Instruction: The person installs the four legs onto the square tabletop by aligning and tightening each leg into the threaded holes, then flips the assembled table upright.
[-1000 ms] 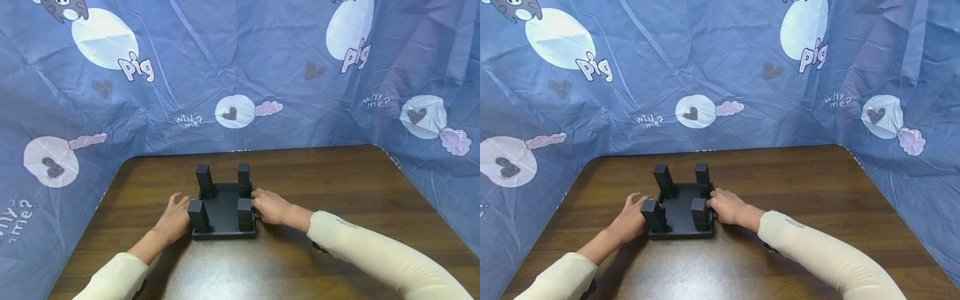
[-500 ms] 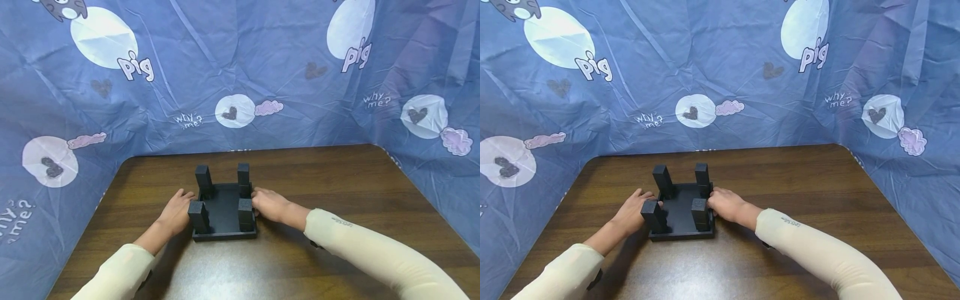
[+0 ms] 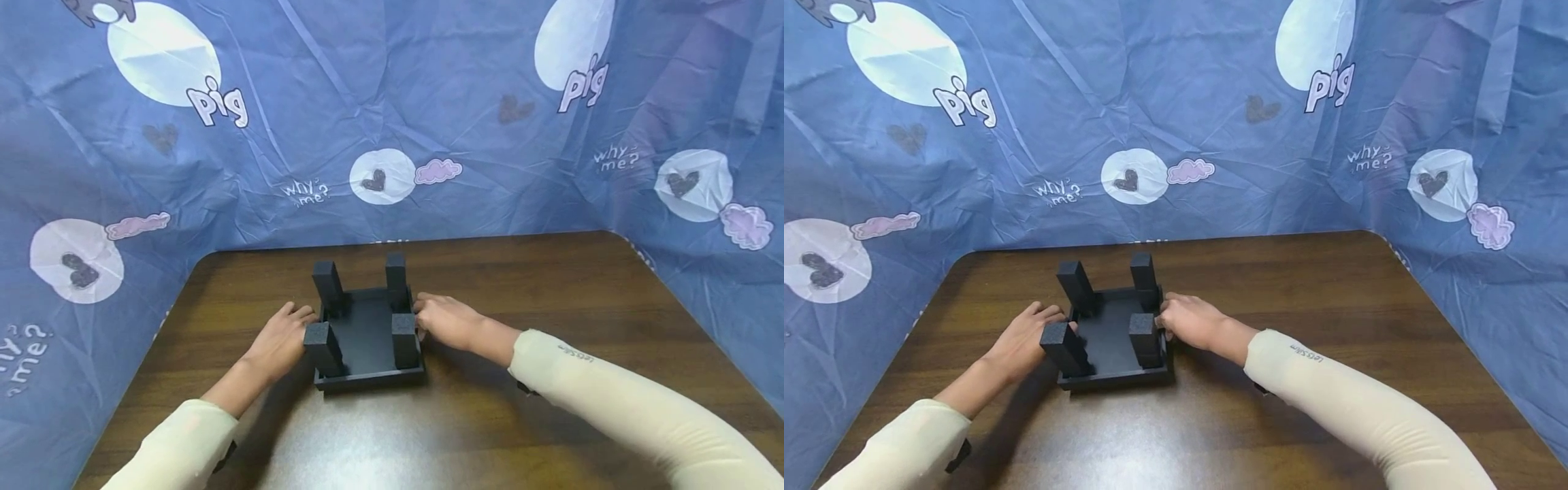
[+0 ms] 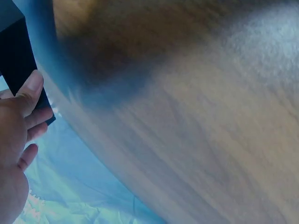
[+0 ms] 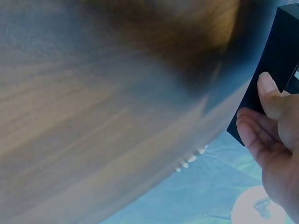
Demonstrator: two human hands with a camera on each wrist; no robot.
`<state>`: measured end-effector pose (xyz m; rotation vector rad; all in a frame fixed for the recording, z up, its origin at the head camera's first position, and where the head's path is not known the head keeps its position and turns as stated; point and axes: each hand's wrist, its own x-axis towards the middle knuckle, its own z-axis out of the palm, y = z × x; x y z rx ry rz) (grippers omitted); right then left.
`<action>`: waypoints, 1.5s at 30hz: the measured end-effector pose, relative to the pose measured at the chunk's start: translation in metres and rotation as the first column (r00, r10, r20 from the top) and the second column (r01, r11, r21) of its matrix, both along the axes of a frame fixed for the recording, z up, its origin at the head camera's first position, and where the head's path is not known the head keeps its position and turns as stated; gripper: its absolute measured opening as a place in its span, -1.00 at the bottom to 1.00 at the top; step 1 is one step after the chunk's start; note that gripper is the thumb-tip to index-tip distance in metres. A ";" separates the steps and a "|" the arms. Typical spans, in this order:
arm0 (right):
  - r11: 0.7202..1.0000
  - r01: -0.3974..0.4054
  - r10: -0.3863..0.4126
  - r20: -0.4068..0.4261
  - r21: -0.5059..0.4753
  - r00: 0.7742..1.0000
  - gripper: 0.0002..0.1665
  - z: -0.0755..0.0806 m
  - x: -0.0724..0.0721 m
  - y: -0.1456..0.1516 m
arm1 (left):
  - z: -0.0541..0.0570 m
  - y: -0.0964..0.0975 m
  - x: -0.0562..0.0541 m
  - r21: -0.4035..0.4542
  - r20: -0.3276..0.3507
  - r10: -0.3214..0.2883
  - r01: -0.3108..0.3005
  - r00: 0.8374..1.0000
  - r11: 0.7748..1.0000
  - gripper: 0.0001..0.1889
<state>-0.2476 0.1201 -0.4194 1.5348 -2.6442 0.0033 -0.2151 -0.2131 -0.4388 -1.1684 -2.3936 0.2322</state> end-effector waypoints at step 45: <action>0.898 0.203 0.099 0.628 -0.391 0.772 -0.59 0.047 -0.004 0.059 | 0.032 0.022 0.028 0.172 0.107 -0.151 0.132 0.983 0.976 -0.66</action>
